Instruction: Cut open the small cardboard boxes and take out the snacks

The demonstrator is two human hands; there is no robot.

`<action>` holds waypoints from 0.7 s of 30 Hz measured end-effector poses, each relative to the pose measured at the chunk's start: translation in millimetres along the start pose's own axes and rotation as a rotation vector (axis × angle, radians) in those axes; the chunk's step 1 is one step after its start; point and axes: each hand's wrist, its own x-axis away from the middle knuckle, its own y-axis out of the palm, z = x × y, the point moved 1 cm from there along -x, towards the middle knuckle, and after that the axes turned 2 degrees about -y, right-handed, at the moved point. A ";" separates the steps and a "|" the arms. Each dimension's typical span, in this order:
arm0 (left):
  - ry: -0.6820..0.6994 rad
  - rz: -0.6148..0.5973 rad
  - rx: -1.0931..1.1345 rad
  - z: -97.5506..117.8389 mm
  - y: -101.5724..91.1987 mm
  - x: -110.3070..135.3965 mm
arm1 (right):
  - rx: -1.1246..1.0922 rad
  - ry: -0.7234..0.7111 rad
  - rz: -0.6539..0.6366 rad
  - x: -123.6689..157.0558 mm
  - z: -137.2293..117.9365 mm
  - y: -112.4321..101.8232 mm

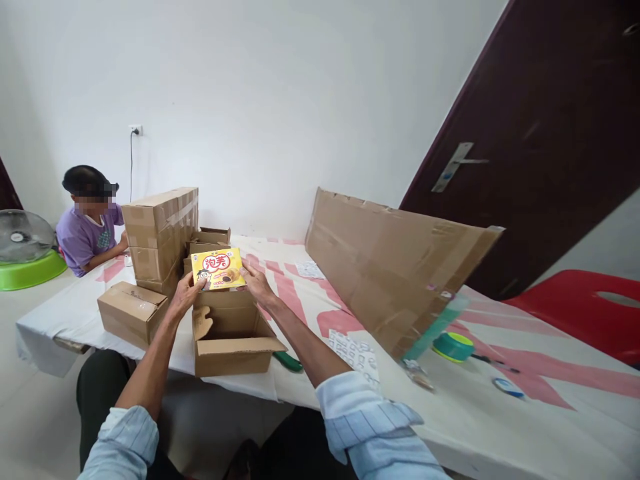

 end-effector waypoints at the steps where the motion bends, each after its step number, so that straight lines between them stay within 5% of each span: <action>1: -0.010 0.009 -0.005 -4.2 -0.2 -0.6 | 0.008 0.006 0.006 -3.0 2.6 0.3; 14: -0.061 0.039 -0.045 -38.3 -1.3 -10.5 | -0.036 0.095 0.011 -9.2 32.7 11.9; 21: 0.001 0.022 -0.058 -21.2 -0.2 -17.2 | -0.044 0.046 0.030 -4.7 19.7 11.8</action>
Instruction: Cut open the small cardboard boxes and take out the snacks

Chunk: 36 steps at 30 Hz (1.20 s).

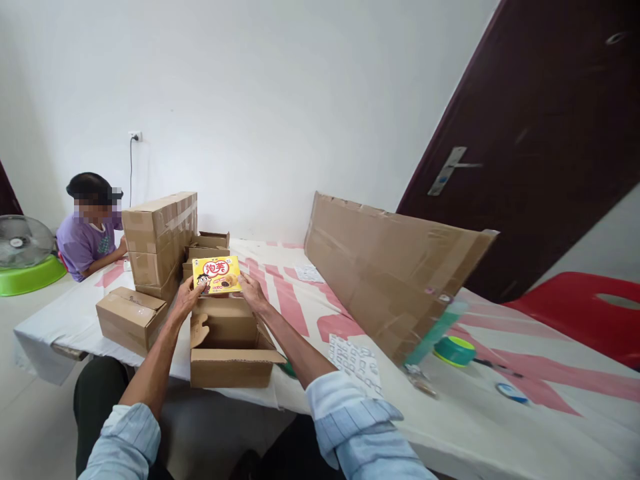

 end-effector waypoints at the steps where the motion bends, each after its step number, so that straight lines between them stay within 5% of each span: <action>1: 0.014 -0.002 0.000 5.4 0.0 -0.8 | 0.000 -0.013 0.003 1.0 -3.5 0.3; 9: 0.118 -0.014 -0.004 47.7 2.0 3.2 | 0.028 -0.272 0.079 9.5 -40.4 2.5; 28: 0.418 -0.031 0.167 136.7 1.8 27.7 | -0.041 -0.563 0.044 55.1 -135.1 1.3; 36: 0.393 -0.163 0.194 137.1 -7.1 34.9 | 0.061 -0.408 -0.164 69.2 -132.0 -40.7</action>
